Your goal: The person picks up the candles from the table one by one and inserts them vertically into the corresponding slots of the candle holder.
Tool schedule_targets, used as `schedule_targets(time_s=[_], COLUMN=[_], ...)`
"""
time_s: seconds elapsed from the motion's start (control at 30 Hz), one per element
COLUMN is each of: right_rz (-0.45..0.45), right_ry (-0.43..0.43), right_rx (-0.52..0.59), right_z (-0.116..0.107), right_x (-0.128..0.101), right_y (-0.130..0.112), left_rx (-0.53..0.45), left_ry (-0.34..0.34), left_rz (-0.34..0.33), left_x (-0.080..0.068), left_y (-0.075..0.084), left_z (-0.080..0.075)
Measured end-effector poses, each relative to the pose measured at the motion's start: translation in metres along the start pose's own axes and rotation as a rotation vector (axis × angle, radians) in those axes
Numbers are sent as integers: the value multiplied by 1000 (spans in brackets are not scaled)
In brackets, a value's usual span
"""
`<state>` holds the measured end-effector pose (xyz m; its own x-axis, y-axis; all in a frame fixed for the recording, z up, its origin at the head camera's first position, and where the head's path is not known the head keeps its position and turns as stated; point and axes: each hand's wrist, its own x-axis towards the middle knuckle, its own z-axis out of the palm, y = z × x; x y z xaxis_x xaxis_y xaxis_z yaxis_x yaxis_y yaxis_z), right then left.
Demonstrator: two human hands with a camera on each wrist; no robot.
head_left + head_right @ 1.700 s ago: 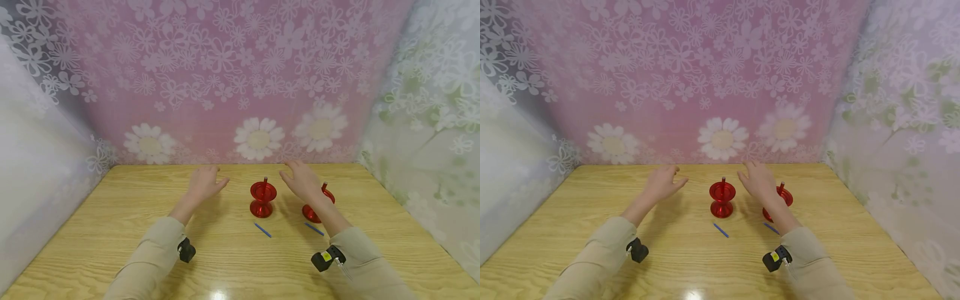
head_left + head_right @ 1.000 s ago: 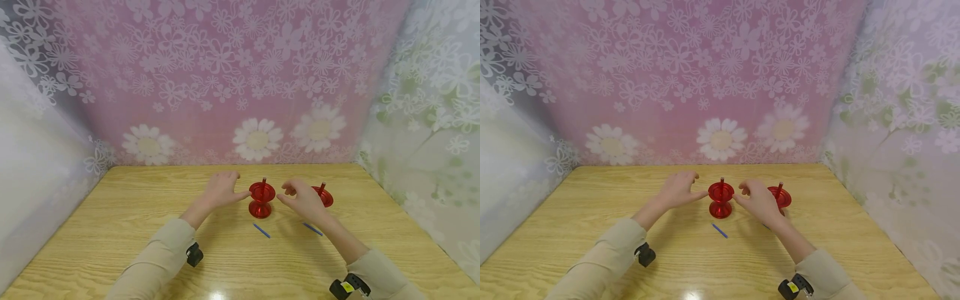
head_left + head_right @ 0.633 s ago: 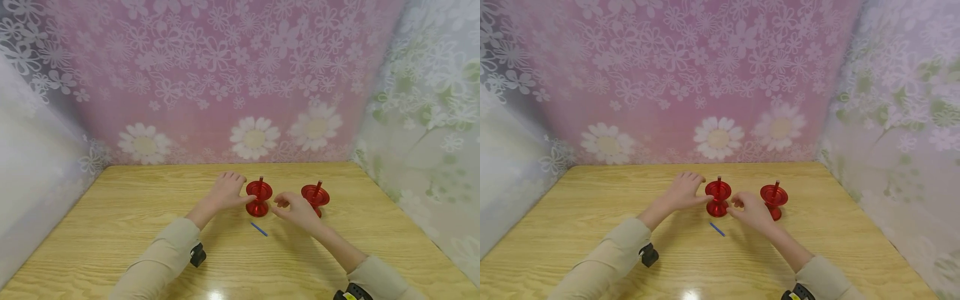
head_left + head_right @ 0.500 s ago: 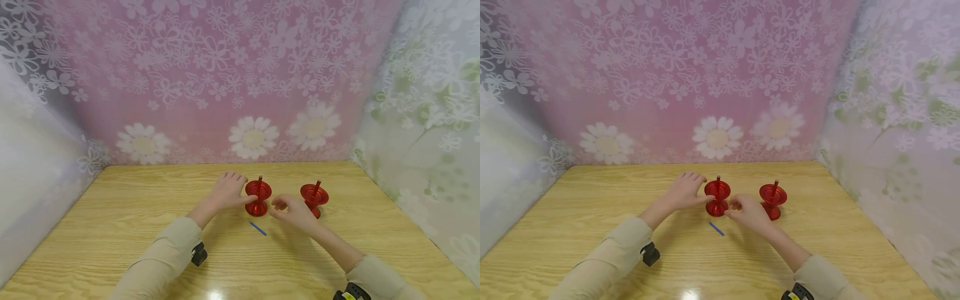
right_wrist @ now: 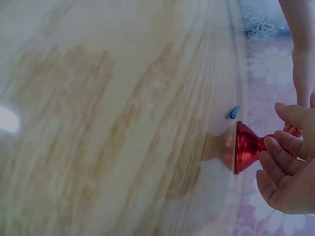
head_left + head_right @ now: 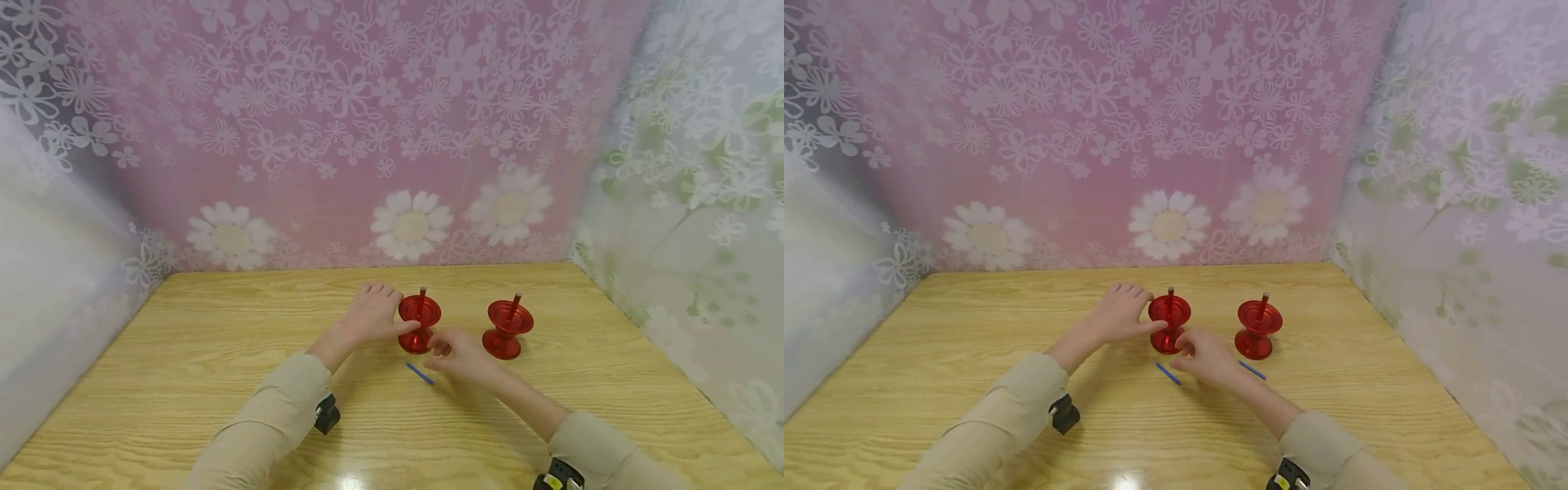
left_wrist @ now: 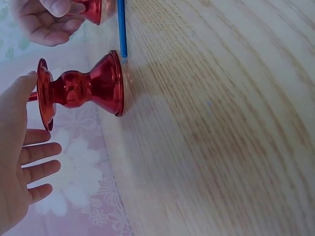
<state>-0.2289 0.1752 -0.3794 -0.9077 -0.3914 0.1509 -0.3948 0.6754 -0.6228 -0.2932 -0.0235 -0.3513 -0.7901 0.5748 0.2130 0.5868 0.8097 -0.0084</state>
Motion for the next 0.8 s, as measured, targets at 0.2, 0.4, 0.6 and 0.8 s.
schedule_targets(time_s=[0.2, 0.4, 0.6, 0.8], right_rz=[-40, -11, 52, 55], right_ry=[-45, -94, -146, -168], right_rx=[8, 49, 84, 74], right_z=[7, 10, 12, 16], right_x=[4, 7, 9, 11], right_y=[2, 0, 1, 4], left_rx=[4, 10, -2, 3], left_ry=[-10, -4, -4, -15], left_rz=[3, 8, 11, 12], left_x=[0, 1, 1, 1], left_y=[0, -1, -1, 0], left_z=[1, 1, -1, 0])
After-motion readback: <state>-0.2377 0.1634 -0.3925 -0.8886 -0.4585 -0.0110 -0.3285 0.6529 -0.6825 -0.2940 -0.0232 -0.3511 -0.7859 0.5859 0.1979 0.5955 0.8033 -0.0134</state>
